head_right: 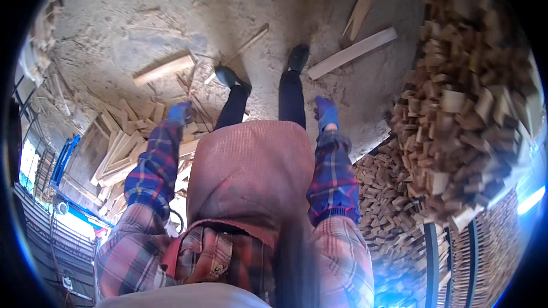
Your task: The person picks up wooden planks from a pile on the floor and throws them onto a large, organized stack of firewood. The person repeatedly bends down to grab planks and tosses them into the pile, clearing the floor area.
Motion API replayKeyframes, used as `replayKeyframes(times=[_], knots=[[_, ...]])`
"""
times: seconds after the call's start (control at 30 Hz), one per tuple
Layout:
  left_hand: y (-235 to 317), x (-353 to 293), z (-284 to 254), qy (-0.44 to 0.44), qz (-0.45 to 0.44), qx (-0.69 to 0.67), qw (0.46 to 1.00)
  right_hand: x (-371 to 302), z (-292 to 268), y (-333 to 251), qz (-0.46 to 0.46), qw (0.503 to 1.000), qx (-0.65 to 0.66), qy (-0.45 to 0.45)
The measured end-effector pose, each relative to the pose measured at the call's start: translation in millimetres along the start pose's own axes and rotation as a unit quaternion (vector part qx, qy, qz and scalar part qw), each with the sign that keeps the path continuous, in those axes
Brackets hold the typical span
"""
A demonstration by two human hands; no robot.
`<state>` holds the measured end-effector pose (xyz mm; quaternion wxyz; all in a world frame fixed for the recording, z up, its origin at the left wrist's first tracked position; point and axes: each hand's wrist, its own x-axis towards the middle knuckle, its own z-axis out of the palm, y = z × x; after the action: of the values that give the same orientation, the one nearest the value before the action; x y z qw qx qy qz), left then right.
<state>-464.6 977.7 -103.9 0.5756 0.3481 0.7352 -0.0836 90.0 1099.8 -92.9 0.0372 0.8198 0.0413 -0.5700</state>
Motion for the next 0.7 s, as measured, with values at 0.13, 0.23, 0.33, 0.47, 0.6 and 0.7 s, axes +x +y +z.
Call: replayKeyframes(times=[0.13,0.23,0.33,0.47,0.6,0.7], knots=[[-82.9,100.0,2.9,0.104,-0.367,-0.431,0.818,171.2,3.1,-12.3,0.03,0.996,-0.088,-0.009],[-59.4,168.3,28.3,0.212,-0.38,-0.465,0.771,245.9,-2.9,-21.9,0.052,0.99,0.004,0.132],[-135.8,224.3,-20.7,0.235,-0.415,-0.495,0.726,280.1,58.6,-55.1,0.031,0.985,-0.042,0.162],[-113.4,313.5,-5.0,0.205,-0.354,-0.509,0.757,319.5,21.1,-56.1,-0.046,0.979,0.02,0.2],[-141.7,351.3,-0.6,0.242,-0.294,-0.482,0.789,304.4,10.6,-38.7,-0.124,0.966,0.134,0.185],[-196.4,346.4,-8.0,0.21,-0.224,-0.624,0.719,312.6,-25.6,-46.2,-0.219,0.939,0.159,0.21]])
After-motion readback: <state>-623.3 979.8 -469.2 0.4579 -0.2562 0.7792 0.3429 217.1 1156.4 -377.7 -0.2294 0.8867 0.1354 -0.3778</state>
